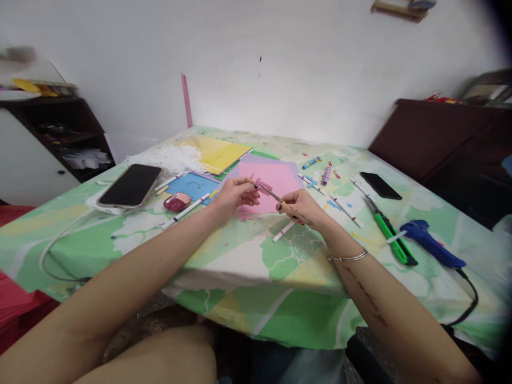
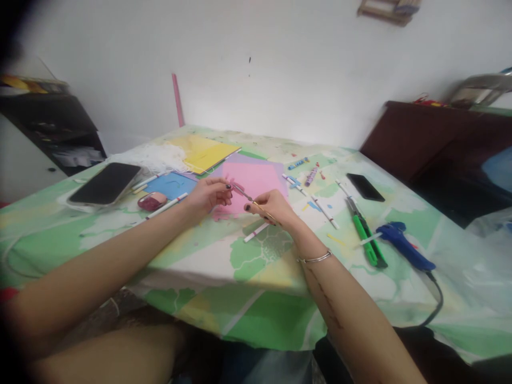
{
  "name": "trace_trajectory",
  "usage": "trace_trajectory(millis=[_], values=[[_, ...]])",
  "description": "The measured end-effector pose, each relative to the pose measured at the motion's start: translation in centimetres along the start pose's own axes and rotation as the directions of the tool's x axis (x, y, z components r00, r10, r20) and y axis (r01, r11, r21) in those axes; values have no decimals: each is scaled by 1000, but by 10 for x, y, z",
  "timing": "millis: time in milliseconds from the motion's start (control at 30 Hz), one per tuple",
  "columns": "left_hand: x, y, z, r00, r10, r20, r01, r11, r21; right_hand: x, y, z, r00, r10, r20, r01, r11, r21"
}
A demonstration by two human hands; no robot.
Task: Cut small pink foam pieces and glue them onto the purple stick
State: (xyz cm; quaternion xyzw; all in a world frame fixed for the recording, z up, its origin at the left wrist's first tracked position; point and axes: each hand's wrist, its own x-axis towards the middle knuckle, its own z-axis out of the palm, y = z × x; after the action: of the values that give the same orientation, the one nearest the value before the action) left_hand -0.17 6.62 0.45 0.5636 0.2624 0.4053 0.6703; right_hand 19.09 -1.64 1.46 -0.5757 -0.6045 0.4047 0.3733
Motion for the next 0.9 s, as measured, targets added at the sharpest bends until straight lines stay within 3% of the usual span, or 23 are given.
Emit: trace_trajectory(millis=[900], values=[[0, -1, 2, 999, 9, 42, -8, 1000, -21, 0, 0, 1, 999, -36, 9, 36, 999, -29]])
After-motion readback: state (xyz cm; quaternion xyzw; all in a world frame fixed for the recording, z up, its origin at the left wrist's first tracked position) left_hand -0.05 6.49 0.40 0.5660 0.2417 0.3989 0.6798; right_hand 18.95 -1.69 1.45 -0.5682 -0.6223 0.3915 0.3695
